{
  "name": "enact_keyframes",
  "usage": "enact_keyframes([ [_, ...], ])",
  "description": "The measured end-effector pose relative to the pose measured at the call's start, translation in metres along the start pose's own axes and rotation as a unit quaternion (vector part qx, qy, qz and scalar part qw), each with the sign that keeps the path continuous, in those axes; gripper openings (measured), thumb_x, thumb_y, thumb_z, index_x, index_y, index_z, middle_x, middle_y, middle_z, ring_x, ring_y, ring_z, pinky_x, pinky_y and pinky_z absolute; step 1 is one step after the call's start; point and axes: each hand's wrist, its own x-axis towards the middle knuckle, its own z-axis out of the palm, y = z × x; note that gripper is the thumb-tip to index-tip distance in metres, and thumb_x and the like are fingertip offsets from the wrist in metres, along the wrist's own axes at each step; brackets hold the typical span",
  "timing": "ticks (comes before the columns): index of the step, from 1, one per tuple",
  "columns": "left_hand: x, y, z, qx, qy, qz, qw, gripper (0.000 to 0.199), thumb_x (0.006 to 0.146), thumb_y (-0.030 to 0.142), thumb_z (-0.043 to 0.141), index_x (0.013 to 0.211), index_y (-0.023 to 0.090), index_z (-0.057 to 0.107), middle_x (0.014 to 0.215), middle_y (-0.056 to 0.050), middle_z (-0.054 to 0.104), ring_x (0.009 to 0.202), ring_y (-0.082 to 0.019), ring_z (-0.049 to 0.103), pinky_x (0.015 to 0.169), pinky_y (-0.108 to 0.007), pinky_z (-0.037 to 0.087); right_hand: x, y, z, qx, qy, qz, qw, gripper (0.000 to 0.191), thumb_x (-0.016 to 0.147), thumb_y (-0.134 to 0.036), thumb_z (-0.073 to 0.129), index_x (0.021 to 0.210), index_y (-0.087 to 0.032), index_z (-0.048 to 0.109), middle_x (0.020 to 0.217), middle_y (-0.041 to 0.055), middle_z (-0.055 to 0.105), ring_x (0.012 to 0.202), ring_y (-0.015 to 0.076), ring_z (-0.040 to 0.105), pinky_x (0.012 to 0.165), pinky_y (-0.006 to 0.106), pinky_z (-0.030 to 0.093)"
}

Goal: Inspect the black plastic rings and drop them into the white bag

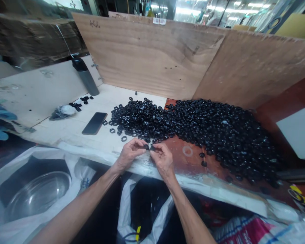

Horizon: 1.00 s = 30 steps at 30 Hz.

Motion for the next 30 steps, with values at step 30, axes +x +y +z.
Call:
enact_keyframes([
  [30,-0.001,0.002,-0.003,0.012,-0.020,0.003,1.000,0.016,0.073,0.025,0.077,0.080,0.013,0.069,0.104,-0.009,0.066,0.095,-0.019,0.064,0.090,-0.033,0.052,-0.010,0.000,0.008,0.122,-0.032,-0.005,0.992,0.032,0.078,-0.033,0.077,0.106,-0.021,0.066,0.095,0.0055,0.073,0.086,0.0196,0.070,0.087,0.036,0.053],
])
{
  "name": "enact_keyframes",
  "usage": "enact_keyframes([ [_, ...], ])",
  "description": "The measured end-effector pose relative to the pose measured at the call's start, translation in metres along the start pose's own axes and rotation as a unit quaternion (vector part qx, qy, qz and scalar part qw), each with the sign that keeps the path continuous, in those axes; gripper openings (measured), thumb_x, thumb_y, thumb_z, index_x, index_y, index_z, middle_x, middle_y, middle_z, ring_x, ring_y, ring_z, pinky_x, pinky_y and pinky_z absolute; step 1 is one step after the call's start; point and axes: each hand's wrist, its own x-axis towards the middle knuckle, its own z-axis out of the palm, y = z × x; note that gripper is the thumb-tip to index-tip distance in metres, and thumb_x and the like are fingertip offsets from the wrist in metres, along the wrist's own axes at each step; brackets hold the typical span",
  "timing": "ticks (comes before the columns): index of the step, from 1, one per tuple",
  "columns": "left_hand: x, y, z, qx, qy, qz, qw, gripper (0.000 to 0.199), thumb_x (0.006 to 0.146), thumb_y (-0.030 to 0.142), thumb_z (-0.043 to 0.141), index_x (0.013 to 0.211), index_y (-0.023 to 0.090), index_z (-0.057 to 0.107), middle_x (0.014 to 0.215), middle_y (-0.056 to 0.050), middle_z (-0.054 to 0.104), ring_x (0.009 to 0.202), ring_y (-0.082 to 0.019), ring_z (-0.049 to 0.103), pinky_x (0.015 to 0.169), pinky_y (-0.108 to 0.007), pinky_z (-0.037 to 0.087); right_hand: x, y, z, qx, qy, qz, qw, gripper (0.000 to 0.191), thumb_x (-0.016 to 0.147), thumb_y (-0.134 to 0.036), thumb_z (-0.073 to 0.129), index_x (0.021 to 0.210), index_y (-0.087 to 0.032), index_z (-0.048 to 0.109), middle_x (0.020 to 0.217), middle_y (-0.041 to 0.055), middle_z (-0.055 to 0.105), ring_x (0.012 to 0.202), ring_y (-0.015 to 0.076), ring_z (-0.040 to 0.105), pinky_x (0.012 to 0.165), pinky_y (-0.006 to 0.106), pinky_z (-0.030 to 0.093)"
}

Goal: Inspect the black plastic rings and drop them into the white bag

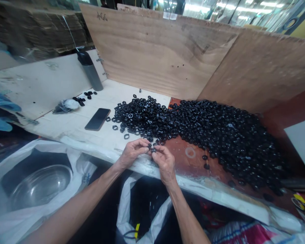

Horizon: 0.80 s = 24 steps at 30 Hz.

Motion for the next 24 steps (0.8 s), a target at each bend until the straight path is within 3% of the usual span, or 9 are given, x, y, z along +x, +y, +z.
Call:
enact_keyframes([
  [5,-0.0004,-0.0030,-0.0002,-0.042,0.017,-0.023,0.999,0.024,0.074,0.025,0.078,0.092,0.014,0.067,0.101,-0.007,0.069,0.088,-0.017,0.067,0.082,-0.030,0.055,0.0006,0.0030,0.0000,0.008,0.003,-0.011,1.000,0.032,0.078,-0.032,0.078,0.104,-0.021,0.065,0.096,0.0057,0.074,0.085,0.0191,0.070,0.083,0.034,0.055],
  [9,-0.0003,-0.0022,0.0006,-0.039,0.013,-0.043,0.998,0.037,0.074,0.023,0.079,0.108,0.015,0.068,0.097,-0.007,0.072,0.087,-0.017,0.069,0.084,-0.028,0.054,0.0032,0.0075,-0.0032,-0.028,0.033,-0.022,0.999,0.037,0.076,-0.032,0.079,0.110,-0.021,0.068,0.101,0.0057,0.074,0.083,0.0178,0.070,0.077,0.031,0.056],
  [16,-0.0005,-0.0010,-0.0006,-0.002,-0.007,-0.033,0.999,0.030,0.074,0.022,0.079,0.102,0.015,0.071,0.098,-0.005,0.072,0.089,-0.015,0.067,0.087,-0.026,0.052,0.0072,0.0090,-0.0016,-0.179,0.067,-0.079,0.978,0.031,0.077,-0.038,0.076,0.103,-0.020,0.074,0.093,0.0056,0.074,0.076,0.0188,0.069,0.069,0.030,0.058],
  [24,-0.0020,-0.0002,0.0020,0.036,-0.031,-0.030,0.998,0.032,0.075,0.027,0.078,0.103,0.013,0.070,0.097,-0.006,0.072,0.089,-0.018,0.068,0.084,-0.029,0.055,0.0057,0.0018,0.0030,-0.251,0.083,-0.071,0.962,0.029,0.083,-0.042,0.069,0.097,-0.017,0.073,0.081,0.0064,0.074,0.068,0.0194,0.069,0.064,0.029,0.056],
])
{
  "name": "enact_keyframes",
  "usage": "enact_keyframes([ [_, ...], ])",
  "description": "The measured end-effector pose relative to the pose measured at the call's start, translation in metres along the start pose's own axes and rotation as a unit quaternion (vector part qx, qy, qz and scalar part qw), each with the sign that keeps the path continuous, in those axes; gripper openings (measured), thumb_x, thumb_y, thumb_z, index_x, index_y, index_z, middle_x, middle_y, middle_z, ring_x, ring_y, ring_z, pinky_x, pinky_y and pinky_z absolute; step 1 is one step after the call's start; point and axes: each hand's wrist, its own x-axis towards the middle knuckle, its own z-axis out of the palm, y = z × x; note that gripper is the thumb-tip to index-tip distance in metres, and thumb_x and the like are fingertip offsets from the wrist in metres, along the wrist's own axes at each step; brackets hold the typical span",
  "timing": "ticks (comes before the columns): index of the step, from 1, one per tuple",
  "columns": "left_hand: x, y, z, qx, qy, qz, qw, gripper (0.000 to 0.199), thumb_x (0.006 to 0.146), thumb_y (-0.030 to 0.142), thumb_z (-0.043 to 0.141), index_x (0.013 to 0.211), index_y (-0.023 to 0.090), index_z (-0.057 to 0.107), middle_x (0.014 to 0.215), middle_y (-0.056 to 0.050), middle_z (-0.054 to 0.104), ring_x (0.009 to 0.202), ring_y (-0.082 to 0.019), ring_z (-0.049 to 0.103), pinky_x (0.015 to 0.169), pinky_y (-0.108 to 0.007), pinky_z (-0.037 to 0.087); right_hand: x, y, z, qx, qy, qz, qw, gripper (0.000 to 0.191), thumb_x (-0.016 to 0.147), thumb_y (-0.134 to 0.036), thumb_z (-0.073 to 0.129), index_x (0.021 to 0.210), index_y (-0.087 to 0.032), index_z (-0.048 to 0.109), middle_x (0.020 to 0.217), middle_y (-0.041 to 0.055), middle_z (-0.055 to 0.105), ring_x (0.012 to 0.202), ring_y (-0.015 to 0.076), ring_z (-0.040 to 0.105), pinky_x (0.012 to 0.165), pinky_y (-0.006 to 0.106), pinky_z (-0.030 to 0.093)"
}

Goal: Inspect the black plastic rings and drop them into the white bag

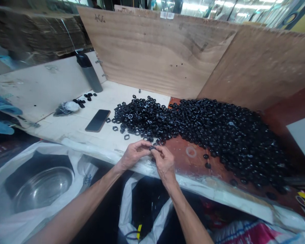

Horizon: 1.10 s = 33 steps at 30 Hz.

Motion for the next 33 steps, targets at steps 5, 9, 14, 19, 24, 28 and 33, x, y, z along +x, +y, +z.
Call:
enact_keyframes([
  [5,-0.001,-0.003,0.002,0.014,-0.005,0.012,1.000,0.032,0.075,0.026,0.078,0.103,0.013,0.069,0.096,-0.006,0.071,0.089,-0.018,0.068,0.083,-0.029,0.055,-0.002,-0.010,-0.003,-0.113,0.003,-0.054,0.992,0.027,0.089,-0.041,0.061,0.084,-0.017,0.073,0.067,0.0026,0.068,0.056,0.0149,0.062,0.055,0.023,0.047],
  [9,-0.001,0.000,0.003,0.044,-0.011,0.023,0.999,0.028,0.077,0.024,0.075,0.102,0.013,0.069,0.095,-0.006,0.070,0.088,-0.017,0.067,0.082,-0.027,0.055,0.000,-0.014,-0.007,-0.185,-0.006,-0.085,0.979,0.039,0.093,-0.043,0.055,0.066,-0.017,0.065,0.056,-0.0010,0.058,0.053,0.0116,0.053,0.053,0.021,0.040],
  [14,-0.001,0.004,0.005,0.084,-0.033,0.043,0.995,0.024,0.080,0.025,0.072,0.101,0.014,0.070,0.100,-0.007,0.069,0.090,-0.017,0.067,0.082,-0.028,0.055,0.000,-0.005,-0.008,-0.157,-0.006,-0.051,0.986,0.037,0.093,-0.047,0.054,0.075,-0.017,0.065,0.055,-0.0025,0.056,0.050,0.0111,0.051,0.049,0.021,0.039],
  [19,-0.002,0.001,0.005,0.051,-0.023,-0.008,0.998,0.031,0.079,0.029,0.074,0.105,0.013,0.067,0.098,-0.008,0.070,0.084,-0.017,0.068,0.080,-0.029,0.055,-0.007,0.006,-0.007,-0.030,-0.041,-0.053,0.997,0.035,0.089,-0.041,0.062,0.114,-0.017,0.062,0.080,0.0026,0.069,0.062,0.0144,0.066,0.061,0.024,0.053],
  [24,-0.002,0.004,0.005,0.045,-0.032,0.005,0.998,0.029,0.079,0.028,0.073,0.103,0.012,0.067,0.095,-0.007,0.069,0.080,-0.015,0.067,0.077,-0.027,0.054,-0.006,0.003,-0.010,-0.170,-0.038,-0.097,0.980,0.032,0.095,-0.039,0.052,0.077,-0.018,0.066,0.055,-0.0018,0.058,0.048,0.0118,0.056,0.055,0.022,0.045],
  [28,-0.003,0.007,0.006,0.056,-0.029,0.002,0.998,0.028,0.079,0.027,0.072,0.102,0.013,0.067,0.093,-0.006,0.069,0.078,-0.015,0.067,0.075,-0.026,0.053,-0.006,0.000,-0.008,-0.201,-0.011,-0.098,0.975,0.036,0.097,-0.042,0.047,0.081,-0.017,0.067,0.055,-0.0018,0.058,0.049,0.0125,0.055,0.054,0.022,0.044],
  [33,-0.002,0.006,0.004,0.061,-0.032,0.001,0.998,0.027,0.080,0.028,0.071,0.102,0.013,0.066,0.095,-0.007,0.070,0.079,-0.016,0.067,0.075,-0.027,0.053,-0.009,-0.002,-0.006,-0.139,-0.027,-0.084,0.986,0.029,0.093,-0.041,0.055,0.101,-0.017,0.068,0.066,0.0004,0.066,0.054,0.0138,0.062,0.056,0.023,0.049],
])
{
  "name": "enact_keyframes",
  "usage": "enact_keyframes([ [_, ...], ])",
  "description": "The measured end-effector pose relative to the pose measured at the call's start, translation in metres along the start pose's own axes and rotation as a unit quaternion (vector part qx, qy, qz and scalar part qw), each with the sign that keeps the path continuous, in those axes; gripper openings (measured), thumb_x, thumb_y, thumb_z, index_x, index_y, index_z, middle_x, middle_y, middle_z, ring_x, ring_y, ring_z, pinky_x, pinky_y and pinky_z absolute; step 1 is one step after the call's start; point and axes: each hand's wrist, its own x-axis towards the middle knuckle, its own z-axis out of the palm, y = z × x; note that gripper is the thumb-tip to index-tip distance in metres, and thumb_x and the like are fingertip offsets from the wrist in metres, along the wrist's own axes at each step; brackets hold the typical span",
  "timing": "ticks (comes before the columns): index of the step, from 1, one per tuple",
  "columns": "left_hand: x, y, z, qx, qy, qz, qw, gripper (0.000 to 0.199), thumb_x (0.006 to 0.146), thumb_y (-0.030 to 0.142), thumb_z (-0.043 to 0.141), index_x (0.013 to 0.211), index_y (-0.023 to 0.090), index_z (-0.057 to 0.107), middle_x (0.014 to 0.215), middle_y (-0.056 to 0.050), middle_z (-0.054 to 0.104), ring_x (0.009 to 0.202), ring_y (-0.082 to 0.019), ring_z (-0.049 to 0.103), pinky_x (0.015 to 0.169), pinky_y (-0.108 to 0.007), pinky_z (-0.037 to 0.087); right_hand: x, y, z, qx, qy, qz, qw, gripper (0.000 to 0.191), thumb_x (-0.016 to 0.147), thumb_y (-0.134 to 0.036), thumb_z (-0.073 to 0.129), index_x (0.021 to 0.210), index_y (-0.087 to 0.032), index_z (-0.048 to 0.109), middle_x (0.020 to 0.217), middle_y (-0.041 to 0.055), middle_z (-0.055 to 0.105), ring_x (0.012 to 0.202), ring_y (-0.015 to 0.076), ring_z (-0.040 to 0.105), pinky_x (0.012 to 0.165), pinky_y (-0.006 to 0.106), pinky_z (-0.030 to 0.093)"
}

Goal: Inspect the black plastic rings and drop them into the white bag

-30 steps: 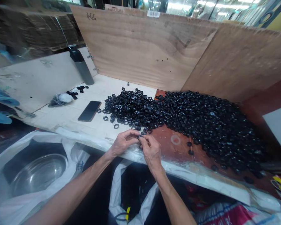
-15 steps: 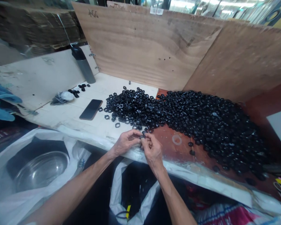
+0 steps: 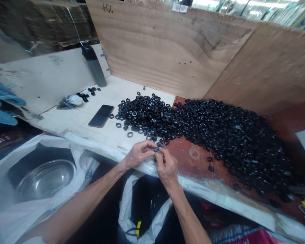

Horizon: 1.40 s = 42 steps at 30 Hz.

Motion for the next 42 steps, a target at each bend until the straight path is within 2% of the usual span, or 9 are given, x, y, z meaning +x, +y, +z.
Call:
enact_keyframes([
  [3,0.0000,-0.0019,-0.0009,0.003,0.007,0.001,1.000,0.027,0.080,0.027,0.072,0.102,0.012,0.067,0.094,-0.007,0.070,0.079,-0.016,0.067,0.075,-0.026,0.053,0.0015,0.0007,-0.0023,-0.031,-0.001,0.030,0.999,0.037,0.096,-0.042,0.049,0.079,-0.017,0.070,0.054,-0.0002,0.060,0.050,0.0135,0.058,0.053,0.022,0.046],
  [7,0.0000,-0.0037,-0.0010,-0.027,0.008,-0.009,1.000,0.030,0.080,0.029,0.073,0.103,0.012,0.066,0.094,-0.007,0.070,0.080,-0.016,0.067,0.076,-0.027,0.053,0.0016,0.0023,-0.0027,-0.020,-0.013,-0.004,1.000,0.031,0.094,-0.041,0.053,0.107,-0.018,0.069,0.071,0.0012,0.068,0.056,0.0137,0.061,0.058,0.023,0.048],
  [11,0.0003,-0.0044,-0.0004,-0.044,0.001,-0.013,0.999,0.033,0.078,0.031,0.075,0.103,0.012,0.065,0.092,-0.007,0.070,0.078,-0.016,0.068,0.076,-0.027,0.053,-0.0005,0.0014,-0.0017,-0.057,-0.009,0.002,0.998,0.039,0.098,-0.041,0.046,0.072,-0.019,0.066,0.058,-0.0002,0.062,0.053,0.0128,0.058,0.056,0.022,0.045],
  [17,0.0005,-0.0007,-0.0007,-0.038,0.016,-0.018,0.999,0.032,0.078,0.030,0.074,0.103,0.011,0.066,0.092,-0.007,0.068,0.080,-0.015,0.065,0.075,-0.025,0.052,-0.0022,-0.0003,-0.0054,-0.071,-0.008,-0.031,0.997,0.037,0.095,-0.040,0.052,0.068,-0.018,0.064,0.060,-0.0010,0.060,0.054,0.0122,0.053,0.056,0.023,0.042],
  [27,0.0014,0.0003,-0.0005,-0.058,0.002,-0.026,0.998,0.033,0.076,0.031,0.076,0.101,0.012,0.066,0.093,-0.007,0.068,0.081,-0.015,0.065,0.076,-0.026,0.053,-0.0012,0.0026,-0.0043,-0.021,0.022,-0.050,0.998,0.018,0.090,-0.035,0.060,0.095,-0.019,0.068,0.082,0.0037,0.069,0.068,0.0160,0.063,0.065,0.026,0.051],
  [31,0.0014,0.0020,-0.0005,-0.056,0.001,-0.026,0.998,0.032,0.077,0.031,0.076,0.101,0.012,0.066,0.093,-0.007,0.069,0.083,-0.016,0.065,0.077,-0.027,0.053,-0.0018,0.0027,-0.0041,-0.019,-0.010,-0.028,0.999,0.021,0.093,-0.035,0.056,0.088,-0.019,0.067,0.072,0.0015,0.067,0.061,0.0147,0.062,0.061,0.024,0.050],
  [34,0.0009,0.0018,-0.0007,-0.055,-0.005,-0.025,0.998,0.032,0.078,0.031,0.075,0.102,0.012,0.066,0.095,-0.008,0.069,0.084,-0.016,0.065,0.079,-0.029,0.054,-0.0018,-0.0001,-0.0050,-0.020,-0.008,-0.035,0.999,0.021,0.094,-0.036,0.055,0.097,-0.018,0.067,0.080,0.0031,0.069,0.066,0.0153,0.064,0.065,0.025,0.051],
  [38,0.0009,-0.0017,-0.0017,-0.043,0.001,-0.014,0.999,0.033,0.077,0.032,0.075,0.102,0.012,0.067,0.098,-0.008,0.069,0.087,-0.017,0.066,0.081,-0.030,0.054,-0.0013,-0.0016,-0.0057,-0.043,-0.006,-0.032,0.999,0.025,0.094,-0.036,0.054,0.082,-0.019,0.067,0.069,0.0016,0.065,0.061,0.0146,0.060,0.063,0.025,0.050],
  [42,0.0017,-0.0044,-0.0021,-0.066,-0.033,-0.022,0.997,0.032,0.078,0.031,0.074,0.102,0.012,0.065,0.094,-0.008,0.070,0.083,-0.017,0.067,0.080,-0.030,0.054,-0.0020,-0.0022,-0.0047,-0.005,0.017,-0.048,0.999,0.022,0.092,-0.036,0.056,0.102,-0.019,0.066,0.086,0.0051,0.068,0.070,0.0166,0.065,0.068,0.027,0.053],
])
